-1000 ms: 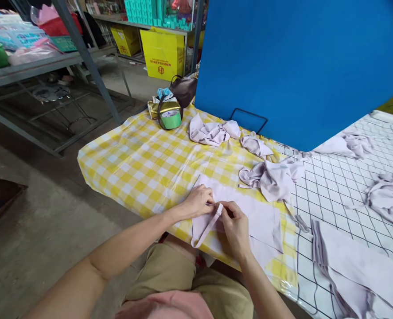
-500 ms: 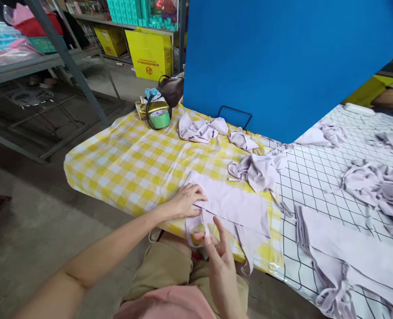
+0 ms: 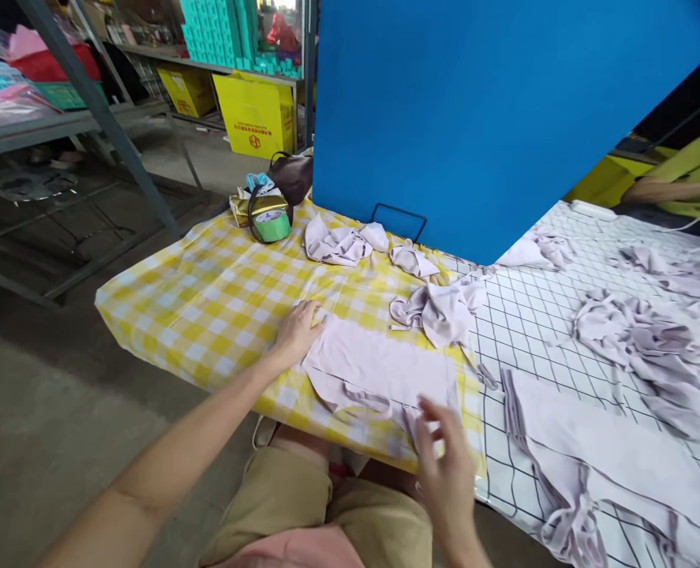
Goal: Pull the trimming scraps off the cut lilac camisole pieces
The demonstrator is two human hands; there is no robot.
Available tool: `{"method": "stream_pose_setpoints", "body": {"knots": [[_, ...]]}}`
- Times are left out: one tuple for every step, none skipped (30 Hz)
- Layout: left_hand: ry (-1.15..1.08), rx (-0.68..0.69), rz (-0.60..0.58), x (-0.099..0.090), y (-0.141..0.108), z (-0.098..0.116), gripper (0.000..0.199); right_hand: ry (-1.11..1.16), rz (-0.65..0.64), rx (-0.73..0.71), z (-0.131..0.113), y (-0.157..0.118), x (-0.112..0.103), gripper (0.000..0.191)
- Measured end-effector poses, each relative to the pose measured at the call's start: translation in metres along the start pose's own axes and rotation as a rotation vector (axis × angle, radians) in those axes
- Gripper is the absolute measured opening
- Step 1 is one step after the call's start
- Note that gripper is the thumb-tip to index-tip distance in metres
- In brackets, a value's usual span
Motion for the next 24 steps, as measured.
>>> {"method": "stream_pose_setpoints", "body": {"knots": [[0.060,-0.024,-0.006,0.002,0.004,0.001,0.030,-0.142,0.071,0.052,0.008,0.028,-0.013,0.033],[0.113,-0.051,-0.024,0.004,0.008,0.002,0.029,-0.278,0.105,0.105,0.016,0.053,-0.024,0.033],[0.152,-0.083,-0.049,0.005,0.011,0.004,0.027,-0.396,0.104,0.174,0.025,0.076,-0.032,0.032],[0.171,-0.116,-0.081,0.006,0.014,0.006,0.025,-0.475,0.061,0.247,0.032,0.094,-0.036,0.029],[0.170,-0.142,-0.117,0.006,0.017,0.008,0.022,-0.527,0.012,0.300,0.039,0.108,-0.037,0.027],[0.155,-0.157,-0.151,0.005,0.020,0.010,0.018,-0.556,-0.034,0.339,0.045,0.118,-0.037,0.024],[0.134,-0.167,-0.181,0.005,0.023,0.011,0.014,-0.564,-0.071,0.358,0.049,0.124,-0.034,0.022],[0.112,-0.168,-0.205,0.004,0.025,0.012,0.011,-0.559,-0.096,0.360,0.052,0.128,-0.031,0.021],[0.092,-0.164,-0.223,0.004,0.027,0.014,0.012,-0.548,-0.112,0.353,0.054,0.130,-0.028,0.021],[0.075,-0.159,-0.237,0.004,0.028,0.014,0.014,-0.533,-0.123,0.342,0.054,0.131,-0.025,0.022],[0.059,-0.154,-0.247,0.004,0.029,0.015,0.016,-0.517,-0.133,0.330,0.054,0.130,-0.024,0.023],[0.037,-0.149,-0.255,0.005,0.030,0.016,0.016,-0.510,-0.139,0.321,0.052,0.129,-0.024,0.024],[0.011,-0.140,-0.261,0.005,0.029,0.017,0.015,-0.488,-0.142,0.310,0.050,0.128,-0.026,0.025],[-0.020,-0.127,-0.265,0.004,0.029,0.018,0.013,-0.436,-0.141,0.298,0.046,0.125,-0.031,0.025],[-0.054,-0.111,-0.269,0.003,0.028,0.019,0.012,-0.349,-0.146,0.286,0.041,0.123,-0.036,0.025],[-0.085,-0.090,-0.271,0.000,0.027,0.020,0.011,-0.233,-0.160,0.275,0.035,0.120,-0.044,0.026],[-0.124,-0.063,-0.271,-0.005,0.026,0.022,0.011,-0.103,-0.178,0.265,0.028,0.118,-0.053,0.027],[-0.178,-0.031,-0.264,-0.013,0.024,0.025,0.012,0.018,-0.196,0.259,0.019,0.115,-0.063,0.030],[-0.248,0.007,-0.250,-0.022,0.022,0.029,0.013,0.110,-0.205,0.255,0.010,0.113,-0.073,0.034],[-0.333,0.044,-0.230,-0.033,0.021,0.033,0.013,0.159,-0.205,0.253,0.001,0.111,-0.084,0.040],[-0.426,0.075,-0.207,-0.046,0.019,0.038,0.013,0.181,-0.198,0.244,-0.008,0.109,-0.095,0.043],[-0.511,0.098,-0.192,-0.059,0.016,0.043,0.015,0.182,-0.186,0.232,-0.018,0.108,-0.105,0.045],[-0.578,0.107,-0.183,-0.073,0.013,0.049,0.018,0.171,-0.177,0.219,-0.026,0.107,-0.114,0.044],[-0.619,0.114,-0.180,-0.085,0.010,0.054,0.022,0.152,-0.166,0.205,-0.034,0.106,-0.122,0.042]]}}
Point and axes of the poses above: each hand's wrist, its own y-axis towards the middle knuckle, its own x-axis out of the palm, z = x × y, the point moved 2 cm from there along y, towards the middle knuckle, and after that the axes turned 1 degree about -x, right-handed, at the moved point
